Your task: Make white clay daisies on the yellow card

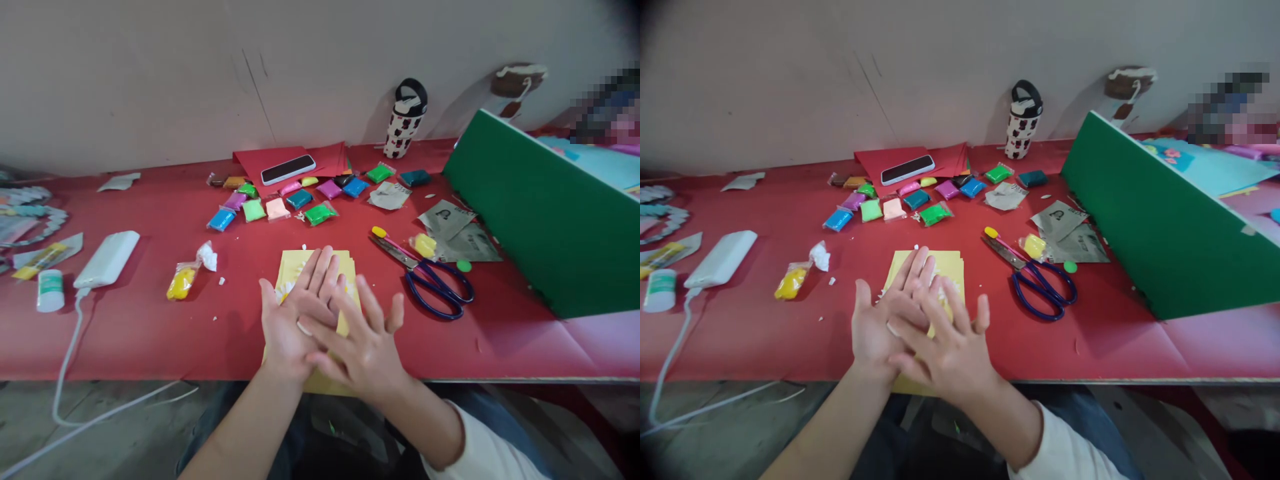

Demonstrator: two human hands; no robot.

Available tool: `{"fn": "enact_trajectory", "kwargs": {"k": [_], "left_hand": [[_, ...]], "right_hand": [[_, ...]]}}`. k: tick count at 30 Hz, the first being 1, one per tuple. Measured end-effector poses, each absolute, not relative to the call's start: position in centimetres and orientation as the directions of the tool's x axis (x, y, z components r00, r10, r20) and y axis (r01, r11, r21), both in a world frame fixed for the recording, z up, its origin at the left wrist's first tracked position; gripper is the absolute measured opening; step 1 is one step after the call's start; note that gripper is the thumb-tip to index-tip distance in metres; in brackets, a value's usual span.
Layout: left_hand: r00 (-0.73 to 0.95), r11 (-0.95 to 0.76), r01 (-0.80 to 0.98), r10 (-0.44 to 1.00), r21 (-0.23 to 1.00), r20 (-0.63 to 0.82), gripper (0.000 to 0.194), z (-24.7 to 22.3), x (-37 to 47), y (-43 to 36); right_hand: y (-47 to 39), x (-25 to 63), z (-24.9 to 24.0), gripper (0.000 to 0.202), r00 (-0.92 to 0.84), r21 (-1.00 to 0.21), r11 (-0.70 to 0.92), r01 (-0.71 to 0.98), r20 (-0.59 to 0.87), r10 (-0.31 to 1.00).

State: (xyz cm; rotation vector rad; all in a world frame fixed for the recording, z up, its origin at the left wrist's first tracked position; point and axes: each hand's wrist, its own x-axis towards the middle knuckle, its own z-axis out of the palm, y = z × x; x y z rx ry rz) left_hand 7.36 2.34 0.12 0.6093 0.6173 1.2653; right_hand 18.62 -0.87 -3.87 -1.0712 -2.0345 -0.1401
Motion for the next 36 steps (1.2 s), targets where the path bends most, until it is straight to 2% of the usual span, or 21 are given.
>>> {"fn": "enact_trajectory", "kwargs": {"k": [5, 10, 13, 16, 18, 21, 23, 24, 25, 27, 29, 31, 36], "left_hand": [[0.186, 0.199, -0.711, 0.978, 0.674, -0.092, 0.07, -0.2, 7.3, 2.3], [0.181, 0.206, -0.718, 0.978, 0.665, -0.106, 0.071, -0.6, 7.5, 2.4], [0.18, 0.218, -0.711, 0.975, 0.668, -0.127, 0.068, -0.7, 7.8, 2.4], [0.152, 0.222, -0.663, 0.975, 0.715, -0.162, 0.068, -0.6, 8.0, 2.4], [0.146, 0.232, -0.612, 0.973, 0.756, -0.18, 0.072, -0.6, 7.9, 2.3], [0.093, 0.127, -0.465, 0.991, 0.876, -0.094, 0.079, -0.7, 6.8, 1.9], [0.026, -0.112, -0.239, 0.992, 0.965, 0.121, 0.078, -0.8, 5.6, 1.7], [0.046, -0.245, -0.059, 0.968, 0.968, 0.247, 0.069, -0.9, 5.0, 1.6], [0.116, -0.326, 0.124, 0.943, 0.937, 0.312, 0.058, -0.9, 4.4, 1.6], [0.24, -0.466, 0.338, 0.883, 0.817, 0.404, 0.054, -0.8, 3.4, 1.6], [0.309, -0.518, 0.423, 0.854, 0.744, 0.418, 0.048, -0.8, 2.9, 1.8], [0.328, -0.523, 0.449, 0.85, 0.724, 0.411, 0.038, -0.8, 2.8, 1.9], [0.266, -0.532, 0.45, 0.847, 0.718, 0.461, 0.026, -0.8, 2.9, 1.6]], "right_hand": [[-1.0, 18.5, -4.0, 0.041, -0.34, -0.259, 0.647, 0.717, 0.681, 0.649], [-1.0, 18.5, -4.1, 0.038, -0.317, -0.332, 0.635, 0.698, 0.652, 0.689], [-0.7, 18.1, -4.2, 0.029, -0.219, -0.437, 0.564, 0.701, 0.621, 0.753], [-0.5, 17.6, -4.2, 0.014, -0.148, -0.548, 0.525, 0.651, 0.587, 0.796], [-0.3, 17.5, -3.9, 0.012, -0.101, -0.625, 0.496, 0.602, 0.557, 0.825], [0.2, 18.3, -3.2, 0.018, -0.032, -0.804, 0.403, 0.437, 0.434, 0.9], [0.5, 19.2, -2.8, 0.02, -0.014, -0.904, 0.325, 0.277, 0.334, 0.942], [0.7, 19.7, -2.6, 0.02, -0.016, -0.934, 0.293, 0.204, 0.296, 0.955], [0.8, 20.0, -2.5, 0.02, -0.021, -0.951, 0.272, 0.143, 0.272, 0.962], [0.9, 20.5, -2.4, 0.018, -0.036, -0.96, 0.265, 0.085, 0.263, 0.964], [0.8, 20.6, -2.4, 0.018, -0.045, -0.954, 0.278, 0.109, 0.275, 0.96], [0.7, 20.5, -2.5, 0.019, -0.069, -0.945, 0.287, 0.157, 0.279, 0.958], [0.6, 20.2, -2.6, 0.024, -0.102, -0.917, 0.318, 0.241, 0.302, 0.948]]}}
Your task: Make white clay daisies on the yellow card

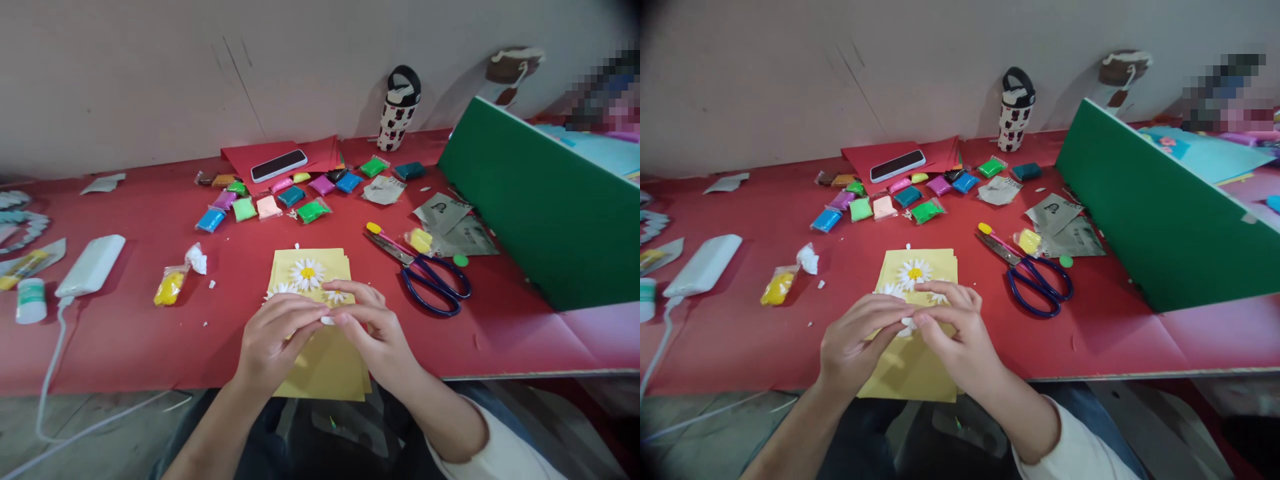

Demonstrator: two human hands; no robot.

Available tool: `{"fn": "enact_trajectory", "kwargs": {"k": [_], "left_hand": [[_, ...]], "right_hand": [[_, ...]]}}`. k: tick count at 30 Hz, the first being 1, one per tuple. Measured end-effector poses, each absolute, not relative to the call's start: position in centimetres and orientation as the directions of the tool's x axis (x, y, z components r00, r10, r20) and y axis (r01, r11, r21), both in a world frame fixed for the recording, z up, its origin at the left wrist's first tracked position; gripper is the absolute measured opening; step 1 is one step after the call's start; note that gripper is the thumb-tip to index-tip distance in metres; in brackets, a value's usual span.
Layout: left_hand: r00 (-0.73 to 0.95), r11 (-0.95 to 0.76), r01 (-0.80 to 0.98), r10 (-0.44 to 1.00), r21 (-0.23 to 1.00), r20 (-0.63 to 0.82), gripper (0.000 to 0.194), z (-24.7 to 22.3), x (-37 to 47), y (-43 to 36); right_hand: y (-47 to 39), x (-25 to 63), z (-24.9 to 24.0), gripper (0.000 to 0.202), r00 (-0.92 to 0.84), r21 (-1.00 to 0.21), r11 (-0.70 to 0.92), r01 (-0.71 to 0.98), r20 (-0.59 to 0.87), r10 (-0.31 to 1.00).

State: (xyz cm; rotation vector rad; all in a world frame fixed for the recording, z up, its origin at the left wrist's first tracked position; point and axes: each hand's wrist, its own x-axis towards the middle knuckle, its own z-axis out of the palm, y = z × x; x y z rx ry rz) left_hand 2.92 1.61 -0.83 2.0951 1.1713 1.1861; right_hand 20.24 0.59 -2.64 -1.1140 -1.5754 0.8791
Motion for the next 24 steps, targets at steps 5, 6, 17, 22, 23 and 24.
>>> {"fn": "enact_trajectory", "kwargs": {"k": [5, 6, 17, 22, 23, 24], "left_hand": [[0.273, -0.56, 0.597, 0.815, 0.575, 0.511, 0.022, -1.5, 2.6, 2.1], [0.259, -0.544, 0.663, 0.812, 0.514, 0.524, 0.021, -1.7, 2.4, 2.3], [0.274, -0.511, 0.792, 0.787, 0.334, 0.553, 0.023, -2.1, 0.2, 2.5], [0.276, -0.517, 0.759, 0.806, 0.396, 0.523, 0.024, -2.3, 0.5, 2.3], [0.28, -0.514, 0.739, 0.823, 0.436, 0.495, 0.023, -2.3, 0.7, 2.1], [0.286, -0.499, 0.714, 0.848, 0.491, 0.446, 0.022, -2.2, 0.9, 1.9]], "right_hand": [[1.6, 20.8, -2.7, 0.021, -0.013, -0.838, 0.297, 0.458, 0.327, 0.945], [1.9, 21.2, -2.7, 0.019, 0.035, -0.805, 0.28, 0.523, 0.349, 0.937], [1.9, 25.4, -3.4, 0.014, -0.491, -0.518, 0.507, 0.689, 0.181, 0.852], [2.0, 24.7, -4.0, 0.01, -0.491, -0.468, 0.528, 0.709, 0.211, 0.846], [2.0, 24.5, -4.0, 0.01, -0.486, -0.485, 0.55, 0.679, 0.264, 0.833], [2.0, 24.2, -3.9, 0.008, -0.471, -0.504, 0.576, 0.644, 0.332, 0.817]]}}
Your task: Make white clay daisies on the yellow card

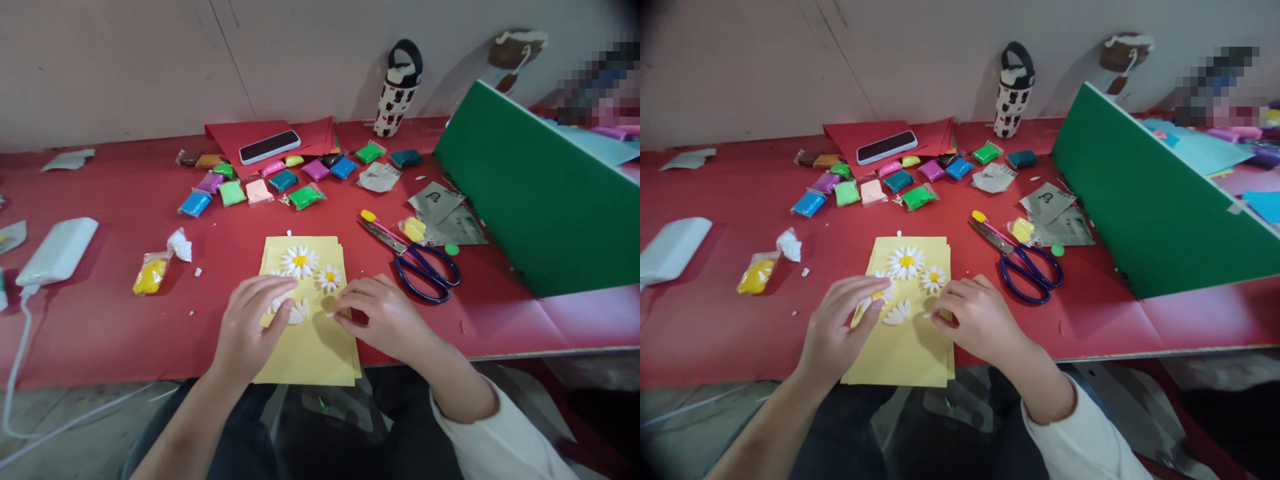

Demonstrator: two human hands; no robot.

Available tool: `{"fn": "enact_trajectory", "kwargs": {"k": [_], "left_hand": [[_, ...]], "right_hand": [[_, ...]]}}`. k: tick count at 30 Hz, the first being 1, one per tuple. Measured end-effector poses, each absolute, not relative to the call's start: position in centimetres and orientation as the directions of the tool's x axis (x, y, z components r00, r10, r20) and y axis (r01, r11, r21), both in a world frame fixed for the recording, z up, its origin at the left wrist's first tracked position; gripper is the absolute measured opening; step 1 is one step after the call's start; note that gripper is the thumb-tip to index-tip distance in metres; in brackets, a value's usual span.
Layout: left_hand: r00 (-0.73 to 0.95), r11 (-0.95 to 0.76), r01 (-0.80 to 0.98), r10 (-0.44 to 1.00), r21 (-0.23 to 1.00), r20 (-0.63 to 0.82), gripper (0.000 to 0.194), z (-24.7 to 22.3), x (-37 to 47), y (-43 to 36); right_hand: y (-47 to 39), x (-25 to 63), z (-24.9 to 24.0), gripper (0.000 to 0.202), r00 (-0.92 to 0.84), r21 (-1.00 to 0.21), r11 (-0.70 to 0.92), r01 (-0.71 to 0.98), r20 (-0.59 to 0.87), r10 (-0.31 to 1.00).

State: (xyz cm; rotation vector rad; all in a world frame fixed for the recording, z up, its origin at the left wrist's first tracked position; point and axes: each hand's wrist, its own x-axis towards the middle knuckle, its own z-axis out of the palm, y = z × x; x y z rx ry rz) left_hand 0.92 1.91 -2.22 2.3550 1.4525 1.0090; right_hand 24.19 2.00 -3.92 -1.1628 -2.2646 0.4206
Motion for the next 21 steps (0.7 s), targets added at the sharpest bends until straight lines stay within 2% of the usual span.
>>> {"fn": "enact_trajectory", "kwargs": {"k": [2, 5, 8, 10, 15, 21], "left_hand": [[0.292, -0.409, 0.656, 0.913, 0.635, 0.286, 0.023, -2.2, 1.5, 1.4], [0.27, -0.141, 0.542, 0.963, 0.829, -0.013, 0.027, -2.1, 2.5, 0.7], [0.223, 0.078, 0.419, 0.957, 0.905, -0.186, 0.024, -2.0, 3.4, 0.3], [0.182, 0.155, 0.357, 0.956, 0.921, -0.232, 0.025, -1.9, 3.6, 0.2], [0.163, 0.244, 0.222, 0.945, 0.944, -0.283, 0.024, -1.1, 3.3, 0.4], [0.234, 0.303, 0.067, 0.921, 0.951, -0.31, 0.024, -0.6, 3.1, 0.3]], "right_hand": [[1.9, 23.6, -3.7, 0.004, -0.415, -0.528, 0.621, 0.579, 0.464, 0.782], [1.7, 22.6, -3.3, 0.002, -0.353, -0.522, 0.661, 0.539, 0.572, 0.74], [1.6, 22.0, -3.1, 0.003, -0.335, -0.509, 0.683, 0.524, 0.614, 0.715], [1.7, 21.8, -3.1, 0.001, -0.324, -0.511, 0.682, 0.524, 0.621, 0.714], [2.0, 21.6, -3.2, 0.015, -0.283, -0.546, 0.676, 0.495, 0.635, 0.719], [2.2, 21.1, -3.0, 0.006, -0.245, -0.545, 0.702, 0.458, 0.682, 0.689]]}}
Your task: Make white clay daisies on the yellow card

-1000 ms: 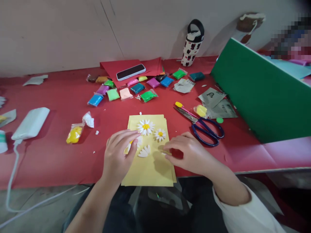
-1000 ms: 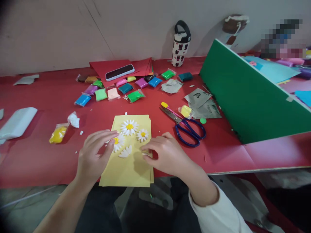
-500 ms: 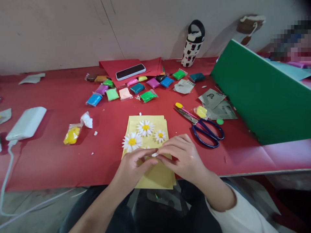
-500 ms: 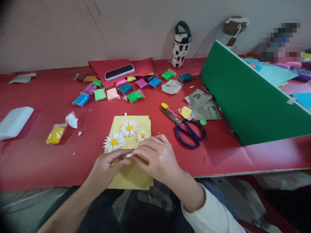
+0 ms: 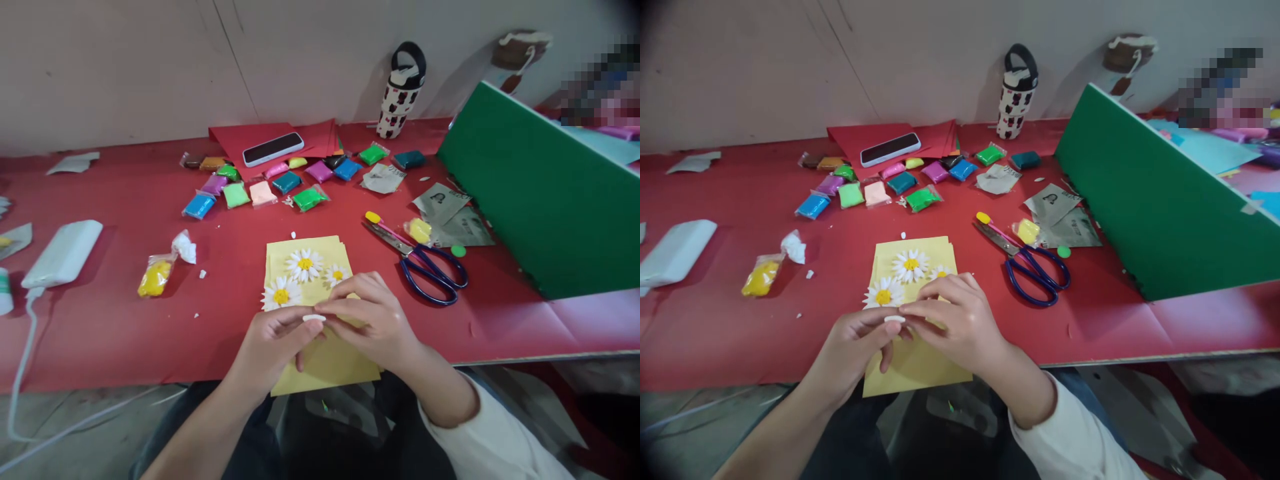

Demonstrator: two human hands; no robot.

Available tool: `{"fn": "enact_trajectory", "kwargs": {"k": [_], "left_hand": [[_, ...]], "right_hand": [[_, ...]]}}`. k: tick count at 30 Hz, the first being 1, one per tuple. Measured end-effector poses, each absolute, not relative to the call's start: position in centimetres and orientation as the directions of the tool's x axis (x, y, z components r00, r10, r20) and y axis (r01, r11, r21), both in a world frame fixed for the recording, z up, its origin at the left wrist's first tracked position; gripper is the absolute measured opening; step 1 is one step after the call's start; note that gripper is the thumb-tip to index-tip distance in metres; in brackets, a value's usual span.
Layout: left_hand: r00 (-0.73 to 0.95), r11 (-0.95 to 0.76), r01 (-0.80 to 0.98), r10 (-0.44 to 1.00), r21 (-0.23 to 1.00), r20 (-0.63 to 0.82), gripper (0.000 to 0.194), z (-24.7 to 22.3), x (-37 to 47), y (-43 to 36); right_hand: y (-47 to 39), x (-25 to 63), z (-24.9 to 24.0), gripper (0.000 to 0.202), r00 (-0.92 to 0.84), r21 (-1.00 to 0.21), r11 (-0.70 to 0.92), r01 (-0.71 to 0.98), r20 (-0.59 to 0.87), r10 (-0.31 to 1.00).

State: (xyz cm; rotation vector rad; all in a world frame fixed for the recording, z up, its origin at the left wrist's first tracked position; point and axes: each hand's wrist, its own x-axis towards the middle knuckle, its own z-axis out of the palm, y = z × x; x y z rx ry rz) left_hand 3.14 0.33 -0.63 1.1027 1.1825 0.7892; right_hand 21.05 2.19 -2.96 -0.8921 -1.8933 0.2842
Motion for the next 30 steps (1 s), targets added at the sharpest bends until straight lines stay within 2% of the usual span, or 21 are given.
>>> {"fn": "enact_trajectory", "kwargs": {"k": [5, 11, 15, 23, 30], "left_hand": [[0.218, 0.401, -0.062, 0.899, 0.914, -0.38, 0.026, -0.58, 3.04, 0.05], [0.27, 0.436, -0.046, 0.872, 0.899, -0.409, 0.029, -0.23, 2.54, 0.21], [0.228, 0.437, -0.072, 0.883, 0.897, -0.411, 0.029, -0.46, 2.58, 0.16], [0.21, 0.397, -0.06, 0.902, 0.916, -0.378, 0.023, -0.56, 2.89, 0.08], [0.236, 0.461, -0.128, 0.874, 0.878, -0.425, 0.031, 0.01, 2.89, 0.1]], "right_hand": [[2.57, 20.63, -2.36, 0.014, -0.282, -0.553, 0.717, 0.425, 0.672, 0.685], [2.84, 20.38, -2.6, 0.007, -0.269, -0.613, 0.705, 0.356, 0.655, 0.706], [2.73, 20.29, -2.73, 0.008, -0.241, -0.666, 0.658, 0.351, 0.615, 0.751], [2.57, 20.16, -2.67, 0.008, -0.219, -0.628, 0.695, 0.35, 0.666, 0.713], [2.44, 20.09, -2.68, 0.009, -0.209, -0.649, 0.667, 0.366, 0.641, 0.739]]}}
